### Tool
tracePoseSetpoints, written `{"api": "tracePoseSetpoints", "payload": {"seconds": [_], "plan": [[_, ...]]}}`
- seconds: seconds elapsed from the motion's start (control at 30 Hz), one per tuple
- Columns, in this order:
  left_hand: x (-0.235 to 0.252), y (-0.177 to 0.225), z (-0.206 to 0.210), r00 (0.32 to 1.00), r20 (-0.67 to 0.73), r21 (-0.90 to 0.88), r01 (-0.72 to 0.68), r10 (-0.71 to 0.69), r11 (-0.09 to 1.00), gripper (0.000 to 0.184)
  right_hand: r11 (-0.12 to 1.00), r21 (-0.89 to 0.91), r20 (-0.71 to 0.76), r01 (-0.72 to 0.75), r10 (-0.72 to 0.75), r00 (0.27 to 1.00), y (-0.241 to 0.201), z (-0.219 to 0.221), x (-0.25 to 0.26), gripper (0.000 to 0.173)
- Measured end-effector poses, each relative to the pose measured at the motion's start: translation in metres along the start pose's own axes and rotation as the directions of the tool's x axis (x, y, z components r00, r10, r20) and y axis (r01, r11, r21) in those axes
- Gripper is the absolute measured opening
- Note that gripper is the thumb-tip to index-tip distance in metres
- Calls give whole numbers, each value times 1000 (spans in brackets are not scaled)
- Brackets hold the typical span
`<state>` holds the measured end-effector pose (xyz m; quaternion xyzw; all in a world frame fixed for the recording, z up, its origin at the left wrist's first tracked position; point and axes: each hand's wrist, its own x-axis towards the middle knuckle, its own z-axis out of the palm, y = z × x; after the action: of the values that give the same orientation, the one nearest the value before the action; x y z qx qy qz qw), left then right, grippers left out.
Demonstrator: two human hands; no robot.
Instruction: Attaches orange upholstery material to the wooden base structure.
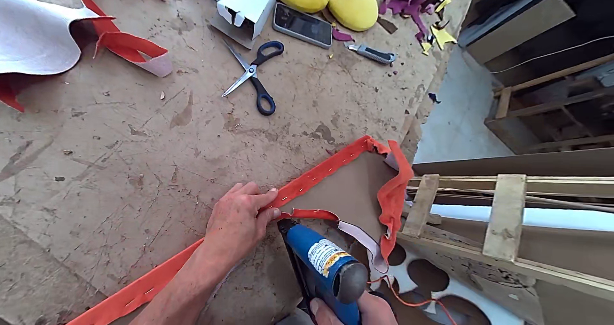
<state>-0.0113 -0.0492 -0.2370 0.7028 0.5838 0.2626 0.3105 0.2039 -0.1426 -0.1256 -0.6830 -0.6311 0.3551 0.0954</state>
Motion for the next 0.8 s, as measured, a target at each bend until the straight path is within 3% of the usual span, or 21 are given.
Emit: {"api": "tracePoseSetpoints", "payload": {"seconds": [0.33, 0.43, 0.53, 0.6, 0.63, 0.7, 0.8], "plan": [[1, 3, 0, 1000, 8, -20, 7, -7, 1000, 28, 998, -38, 47, -53, 55, 997, -13, 0, 13, 21], [3, 0, -8, 997, 62, -141, 52, -43, 989, 25, 994, -65, 64, -89, 93, 994, -13, -5, 15, 22], [-2, 1, -14, 998, -45, -196, 25, -35, 980, 27, 997, 51, 8, -61, 61, 998, 2, -15, 4, 23], [-24, 7, -15, 992, -127, -11, 6, -7, 1000, 38, 988, 155, -8, 3, -2, 1000, 15, -23, -3, 24], [-37, 12, -14, 991, -133, 131, 24, -7, 991, 53, 983, 183, -4, 27, -27, 1000, 21, -27, -4, 24], [-57, 17, 1, 984, -178, 358, 71, -6, 931, 71, 982, 184, 16, 41, -44, 999, 31, -30, -4, 24], [-61, 17, 13, 951, -309, 472, 126, 30, 873, 51, 996, 82, 57, 45, -50, 997, 31, -27, -2, 25]]}}
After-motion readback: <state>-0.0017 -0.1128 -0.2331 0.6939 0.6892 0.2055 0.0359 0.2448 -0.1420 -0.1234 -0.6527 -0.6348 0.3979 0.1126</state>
